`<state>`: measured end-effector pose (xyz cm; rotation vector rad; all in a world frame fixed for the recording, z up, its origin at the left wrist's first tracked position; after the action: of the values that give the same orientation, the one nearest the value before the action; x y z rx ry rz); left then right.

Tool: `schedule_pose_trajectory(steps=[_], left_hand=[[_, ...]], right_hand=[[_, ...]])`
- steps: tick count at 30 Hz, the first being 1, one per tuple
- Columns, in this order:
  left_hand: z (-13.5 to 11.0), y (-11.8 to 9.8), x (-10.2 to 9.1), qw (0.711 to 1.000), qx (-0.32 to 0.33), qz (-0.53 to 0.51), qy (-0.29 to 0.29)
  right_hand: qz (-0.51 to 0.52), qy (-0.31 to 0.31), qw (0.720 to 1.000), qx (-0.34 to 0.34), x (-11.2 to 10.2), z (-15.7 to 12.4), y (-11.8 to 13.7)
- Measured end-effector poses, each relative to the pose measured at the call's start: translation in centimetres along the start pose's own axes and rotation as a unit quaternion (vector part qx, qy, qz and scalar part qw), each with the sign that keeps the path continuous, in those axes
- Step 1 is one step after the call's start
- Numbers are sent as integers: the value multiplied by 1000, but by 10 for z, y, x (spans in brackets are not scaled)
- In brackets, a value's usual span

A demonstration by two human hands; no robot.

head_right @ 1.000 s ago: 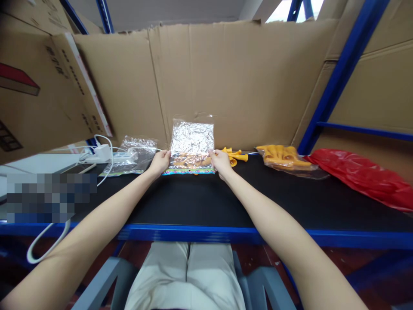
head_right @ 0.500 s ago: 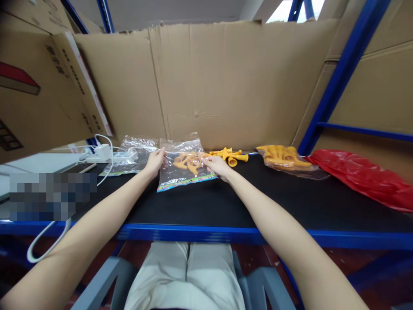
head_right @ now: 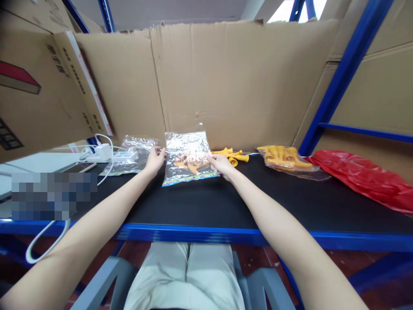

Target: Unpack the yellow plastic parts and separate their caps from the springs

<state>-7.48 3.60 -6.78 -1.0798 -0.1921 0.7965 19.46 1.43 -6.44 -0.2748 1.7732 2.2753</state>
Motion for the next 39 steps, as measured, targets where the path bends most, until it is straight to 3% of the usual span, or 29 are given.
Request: schedule_pose_trajectory(steps=[2, 4, 8, 11, 13, 16, 24, 33, 39], left_hand=[[-4, -9, 0, 993, 113, 34, -7], [-16, -25, 0, 974, 222, 37, 29], [-58, -59, 4, 882, 418, 51, 209], [-81, -70, 11, 821, 490, 111, 272], [-86, -69, 16, 800, 509, 134, 287], [-81, -64, 21, 794, 515, 163, 279], [-44, -50, 3, 827, 446, 290, 183], [0, -33, -29, 870, 338, 347, 94], [29, -4, -48, 886, 249, 384, 69]], right_hand=[[19, -39, 999, -3, -2, 1, 3], [46, -70, 996, -9, -5, 2, 5], [98, -114, 988, -28, -8, 2, 7], [122, -133, 982, -53, -10, 2, 10], [126, -127, 982, -62, -10, 2, 11], [118, -97, 987, -50, -7, 2, 10], [122, 51, 991, -12, 11, -4, 9], [107, 13, 994, 18, 7, -1, 3], [88, 25, 996, 17, 8, -2, 1]])
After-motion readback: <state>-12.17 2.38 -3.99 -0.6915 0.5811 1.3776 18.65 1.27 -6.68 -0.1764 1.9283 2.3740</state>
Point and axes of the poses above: each hand's wrist, its own z-axis towards the middle knuckle, its own x-axis out of the palm, y = z × x, the point moved 3 cm from there along z, towards the middle knuckle, and after that the axes turned 11 degrees about -y, right-handed, at the moved point
